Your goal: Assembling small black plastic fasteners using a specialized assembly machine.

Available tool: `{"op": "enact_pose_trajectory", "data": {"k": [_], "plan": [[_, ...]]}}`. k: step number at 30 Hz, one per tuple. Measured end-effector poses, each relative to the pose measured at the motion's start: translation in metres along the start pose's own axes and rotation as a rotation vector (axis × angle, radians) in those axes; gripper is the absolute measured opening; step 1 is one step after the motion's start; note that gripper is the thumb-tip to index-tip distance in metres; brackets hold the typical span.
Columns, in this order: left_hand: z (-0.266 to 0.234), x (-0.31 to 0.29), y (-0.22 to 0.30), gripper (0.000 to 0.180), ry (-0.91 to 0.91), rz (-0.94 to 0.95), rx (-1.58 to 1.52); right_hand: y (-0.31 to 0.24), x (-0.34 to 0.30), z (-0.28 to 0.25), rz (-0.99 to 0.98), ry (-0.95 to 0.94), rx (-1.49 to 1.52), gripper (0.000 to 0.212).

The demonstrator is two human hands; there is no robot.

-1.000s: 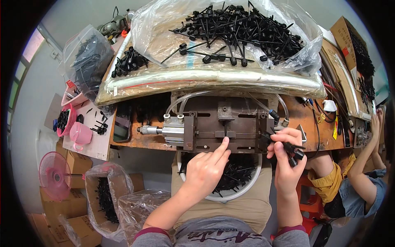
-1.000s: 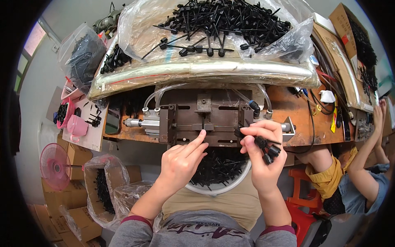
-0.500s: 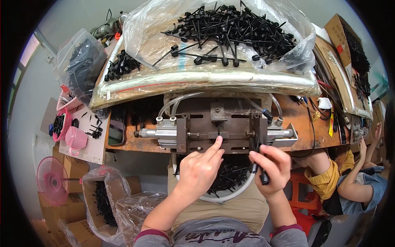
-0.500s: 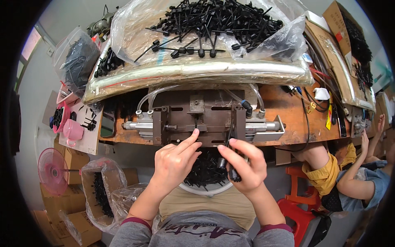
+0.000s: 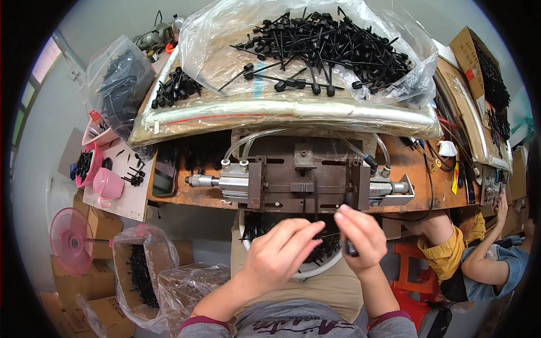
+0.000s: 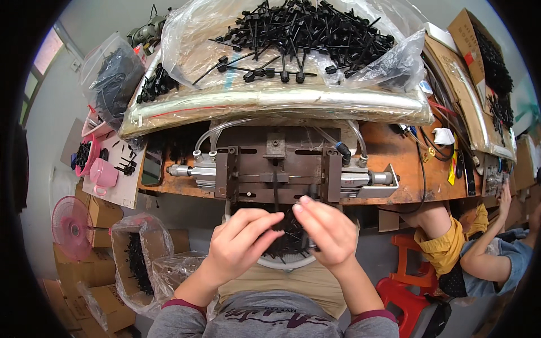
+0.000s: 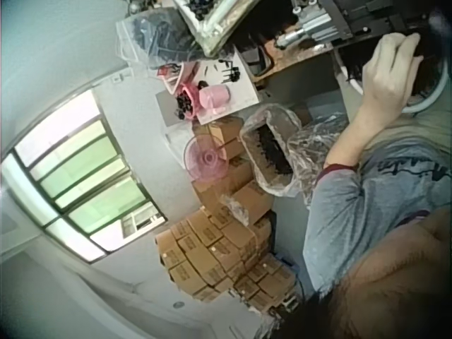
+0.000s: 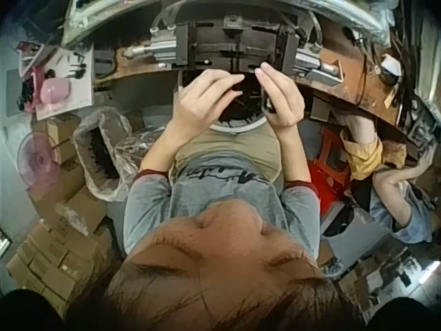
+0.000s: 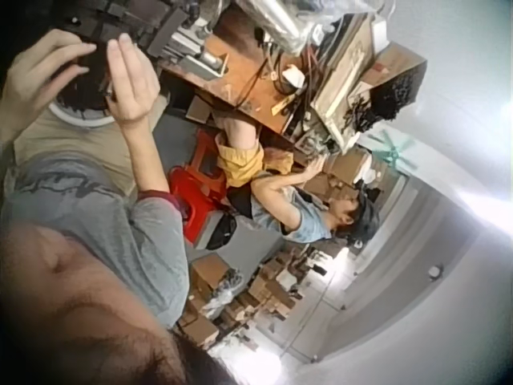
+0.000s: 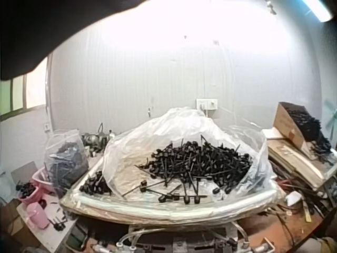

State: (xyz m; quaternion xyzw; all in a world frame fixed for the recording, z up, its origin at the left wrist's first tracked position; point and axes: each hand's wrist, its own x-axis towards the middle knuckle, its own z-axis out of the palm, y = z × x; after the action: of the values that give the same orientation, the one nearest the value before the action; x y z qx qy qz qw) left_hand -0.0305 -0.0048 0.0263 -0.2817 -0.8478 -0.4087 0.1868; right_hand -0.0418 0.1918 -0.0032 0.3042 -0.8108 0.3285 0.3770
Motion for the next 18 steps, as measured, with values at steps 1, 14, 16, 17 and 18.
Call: {"op": "enact_pose_trajectory", "data": {"k": [1,14,16,17,18], "plan": [[0.0,-0.003,-0.003,0.03,-0.02,-0.025,0.06,0.001,-0.001,0.001,0.058,0.052,0.0,0.032],[0.018,0.003,-0.034,0.023,-0.136,0.061,0.385,-0.012,0.001,-0.012,0.703,0.162,0.662,0.017],[0.018,0.004,-0.034,0.023,-0.141,0.056,0.381,-0.008,0.001,-0.015,0.791,0.189,0.935,0.018],[0.019,0.004,-0.034,0.023,-0.145,0.049,0.389,-0.009,0.003,-0.014,0.861,0.203,1.06,0.017],[0.018,0.003,-0.033,0.023,-0.149,0.043,0.397,-0.008,0.004,-0.014,0.917,0.201,1.201,0.015]]}}
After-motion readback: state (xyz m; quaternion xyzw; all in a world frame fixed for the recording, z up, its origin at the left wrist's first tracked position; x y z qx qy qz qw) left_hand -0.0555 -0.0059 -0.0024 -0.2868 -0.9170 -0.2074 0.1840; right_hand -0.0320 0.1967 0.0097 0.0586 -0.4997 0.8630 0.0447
